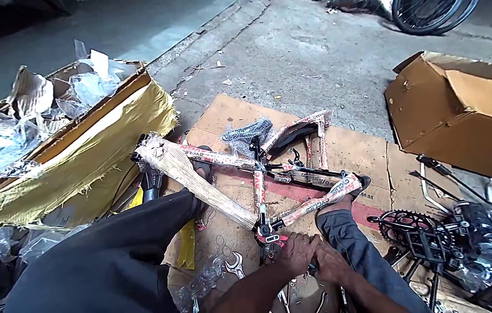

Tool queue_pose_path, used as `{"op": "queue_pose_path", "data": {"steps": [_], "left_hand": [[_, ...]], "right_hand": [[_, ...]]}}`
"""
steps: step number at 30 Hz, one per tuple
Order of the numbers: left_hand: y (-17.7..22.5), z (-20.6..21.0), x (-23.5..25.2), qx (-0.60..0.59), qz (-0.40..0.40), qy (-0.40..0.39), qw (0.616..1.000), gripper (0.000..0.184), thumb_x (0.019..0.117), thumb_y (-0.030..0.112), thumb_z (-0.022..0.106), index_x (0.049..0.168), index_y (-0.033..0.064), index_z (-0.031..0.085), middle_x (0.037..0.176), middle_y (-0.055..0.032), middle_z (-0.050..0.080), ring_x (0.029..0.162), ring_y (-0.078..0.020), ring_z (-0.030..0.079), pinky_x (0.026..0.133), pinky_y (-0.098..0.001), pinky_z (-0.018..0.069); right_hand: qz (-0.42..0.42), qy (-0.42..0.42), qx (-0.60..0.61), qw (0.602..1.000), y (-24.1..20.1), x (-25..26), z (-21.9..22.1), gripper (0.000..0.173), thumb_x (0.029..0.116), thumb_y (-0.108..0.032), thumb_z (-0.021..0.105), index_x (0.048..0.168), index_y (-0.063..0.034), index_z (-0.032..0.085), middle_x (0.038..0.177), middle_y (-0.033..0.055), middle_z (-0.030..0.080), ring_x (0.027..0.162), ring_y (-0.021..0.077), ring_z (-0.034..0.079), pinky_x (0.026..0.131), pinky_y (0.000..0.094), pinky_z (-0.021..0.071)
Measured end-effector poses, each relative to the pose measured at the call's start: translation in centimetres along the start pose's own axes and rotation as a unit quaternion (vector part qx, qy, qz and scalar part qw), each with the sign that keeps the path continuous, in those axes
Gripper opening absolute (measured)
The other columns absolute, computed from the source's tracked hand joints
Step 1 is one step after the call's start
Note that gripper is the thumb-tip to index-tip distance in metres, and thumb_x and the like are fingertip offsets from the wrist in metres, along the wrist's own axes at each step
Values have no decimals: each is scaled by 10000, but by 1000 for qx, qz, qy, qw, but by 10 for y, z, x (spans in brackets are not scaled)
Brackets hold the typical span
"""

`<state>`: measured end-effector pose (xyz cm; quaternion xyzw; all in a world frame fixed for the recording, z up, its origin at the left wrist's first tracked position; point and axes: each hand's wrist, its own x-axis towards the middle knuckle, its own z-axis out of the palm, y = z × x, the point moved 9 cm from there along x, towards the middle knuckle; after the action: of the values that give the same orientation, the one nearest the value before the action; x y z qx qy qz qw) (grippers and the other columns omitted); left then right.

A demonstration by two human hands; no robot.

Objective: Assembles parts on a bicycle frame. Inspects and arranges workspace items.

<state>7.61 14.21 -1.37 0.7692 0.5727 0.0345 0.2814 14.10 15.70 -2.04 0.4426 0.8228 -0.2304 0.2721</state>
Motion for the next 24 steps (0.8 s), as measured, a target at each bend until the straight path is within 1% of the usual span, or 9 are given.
{"op": "queue_pose_path", "data": {"steps": [2, 4, 7, 9, 12, 15, 17, 21, 24], "left_hand": [[-5, -10, 14, -11, -66, 20, 998, 793, 858, 20, 676, 1581, 98, 360, 1334, -242, 609, 1225, -409, 596, 1068, -558, 448], [-5, -9, 15, -9, -65, 8, 998, 684, 925, 24, 604, 1566, 94, 378, 1300, -243, 627, 1196, -411, 613, 1047, -556, 462], [6, 9, -31, 20, 108, -55, 992, 561, 950, 45, 586, 1496, 98, 465, 1157, -240, 680, 1087, -417, 662, 977, -576, 500], [8, 16, -78, 72, 275, -112, 952, 553, 911, 21, 656, 1440, 108, 520, 1068, -197, 699, 1001, -393, 680, 912, -563, 521], [-2, 20, -103, 116, 365, -138, 913, 686, 836, 26, 749, 1468, 149, 510, 1111, -163, 703, 1011, -368, 679, 921, -547, 524], [5, 23, -78, 98, 304, -89, 944, 861, 761, 47, 805, 1530, 196, 447, 1182, -176, 674, 1052, -376, 658, 929, -545, 516], [7, 16, -46, 53, 203, -39, 977, 862, 768, 61, 795, 1543, 184, 440, 1266, -213, 650, 1125, -402, 642, 966, -570, 500], [-1, -1, 6, -7, -26, -4, 1000, 961, 741, 34, 778, 1590, 191, 355, 1325, -221, 616, 1197, -405, 608, 1040, -570, 461], [-1, 3, 2, 5, -18, -20, 1000, 733, 883, 20, 649, 1559, 117, 383, 1268, -239, 639, 1170, -410, 628, 1028, -565, 471]], "right_hand": [[-21, -25, -47, 998, 7, 17, -19, 936, 680, -405, 864, 1429, 23, 500, 1430, 231, 546, 1356, 379, 505, 1113, 532, 423], [-4, -28, -40, 999, 5, 15, -19, 817, 677, -377, 851, 1348, -4, 574, 1335, 210, 613, 1283, 368, 562, 1072, 533, 447], [72, -15, 95, 993, -28, -38, 22, 743, 730, -435, 820, 1289, 13, 622, 1234, 233, 671, 1163, 394, 645, 975, 588, 505], [115, 6, 200, 973, -73, -76, 56, 798, 755, -585, 780, 1247, 30, 647, 1154, 239, 704, 1095, 399, 678, 937, 596, 524], [140, 20, 250, 958, -102, -83, 72, 933, 678, -695, 763, 1289, -2, 631, 1163, 195, 711, 1105, 352, 677, 949, 548, 523], [103, 4, 206, 973, -73, -72, 56, 1018, 699, -661, 801, 1419, 5, 531, 1343, 229, 628, 1252, 381, 603, 1040, 555, 480], [72, 3, 137, 988, -36, -49, 41, 1082, 695, -572, 852, 1497, 25, 441, 1496, 268, 484, 1377, 407, 488, 1114, 553, 427], [-6, -44, -27, 999, 6, -4, -10, 867, 718, -386, 854, 1395, 40, 518, 1431, 245, 537, 1351, 400, 504, 1098, 549, 434], [18, -58, -36, 998, -4, -7, -6, 765, 716, -383, 833, 1311, 30, 587, 1340, 238, 606, 1277, 398, 568, 1052, 565, 461]]}}
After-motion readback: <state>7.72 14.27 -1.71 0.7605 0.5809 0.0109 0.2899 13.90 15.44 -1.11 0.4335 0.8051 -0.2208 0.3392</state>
